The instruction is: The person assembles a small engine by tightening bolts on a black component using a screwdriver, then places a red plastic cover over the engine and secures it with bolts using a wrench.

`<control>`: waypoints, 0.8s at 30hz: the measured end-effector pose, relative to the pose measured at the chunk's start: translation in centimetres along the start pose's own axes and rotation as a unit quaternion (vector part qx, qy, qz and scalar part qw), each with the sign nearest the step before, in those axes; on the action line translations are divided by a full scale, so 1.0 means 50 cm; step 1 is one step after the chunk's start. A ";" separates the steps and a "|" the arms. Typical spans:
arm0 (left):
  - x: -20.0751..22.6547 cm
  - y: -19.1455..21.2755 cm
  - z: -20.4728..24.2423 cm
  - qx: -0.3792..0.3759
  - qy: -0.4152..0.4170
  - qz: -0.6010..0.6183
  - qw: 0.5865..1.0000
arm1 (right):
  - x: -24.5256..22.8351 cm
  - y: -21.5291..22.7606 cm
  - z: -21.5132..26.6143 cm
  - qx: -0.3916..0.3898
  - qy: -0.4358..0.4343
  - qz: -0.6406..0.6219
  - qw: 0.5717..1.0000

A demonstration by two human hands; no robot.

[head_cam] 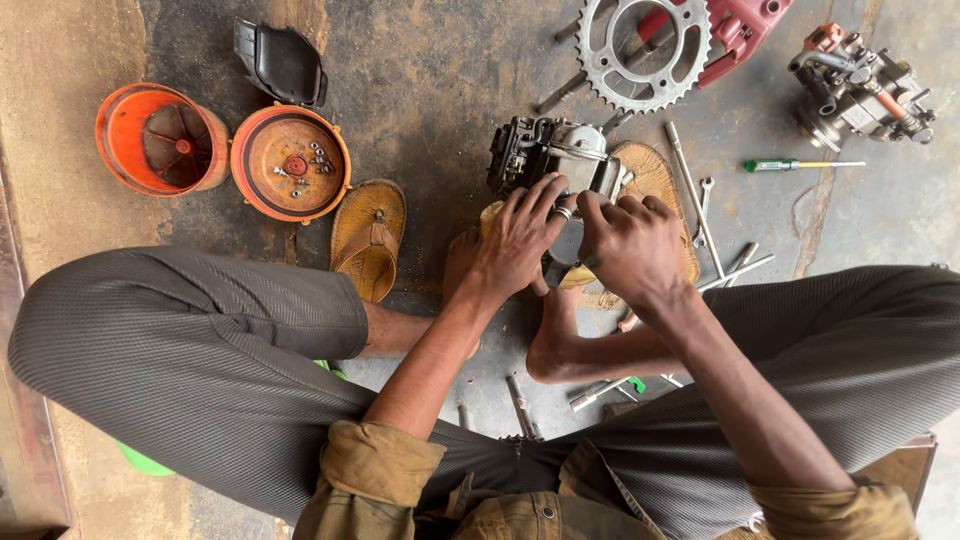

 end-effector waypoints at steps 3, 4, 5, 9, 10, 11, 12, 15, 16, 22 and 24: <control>0.012 0.021 0.009 0.079 -0.028 -0.014 0.996 | -0.001 -0.005 0.008 0.003 -0.030 -0.015 0.999; 0.009 0.013 0.010 0.055 -0.021 -0.010 0.998 | -0.003 -0.007 0.009 0.007 -0.036 -0.029 0.999; 0.004 0.004 0.010 0.032 -0.014 -0.006 0.999 | -0.005 -0.011 0.010 0.011 -0.043 -0.043 0.998; -0.008 -0.025 0.013 0.015 -0.015 0.007 1.000 | -0.011 -0.018 0.015 0.037 -0.053 -0.045 0.997; -0.008 -0.027 0.013 0.031 -0.021 -0.014 0.999 | -0.014 -0.015 0.013 0.046 -0.045 -0.037 0.997; -0.006 -0.029 0.016 0.046 -0.027 -0.034 0.998 | -0.016 -0.009 0.014 0.056 -0.038 -0.030 0.997; -0.010 -0.025 0.013 0.065 -0.035 -0.058 0.996 | -0.022 -0.010 0.006 0.028 -0.010 0.006 1.000; 0.001 -0.019 0.026 0.070 -0.041 -0.015 0.997 | -0.038 0.014 0.009 -0.010 0.083 0.093 0.992; 0.004 -0.016 0.025 0.060 -0.033 -0.027 0.997 | -0.046 0.036 0.010 0.014 0.123 0.110 0.986; 0.008 0.013 -0.004 -0.012 0.024 -0.021 0.999 | -0.071 0.162 0.042 0.047 0.253 0.237 0.937; -0.006 0.003 -0.017 -0.061 0.056 -0.024 0.996 | -0.016 0.201 0.061 -0.047 0.187 0.270 0.943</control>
Point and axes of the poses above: each hand's wrist, its own z-axis away from the middle knuckle, its own y-axis out of the back of the hand, x = y × z, the point moved 7 cm from there along -z, towards the middle knuckle, and after that the axes turned 5 degrees about y, right-handed, at the moved point
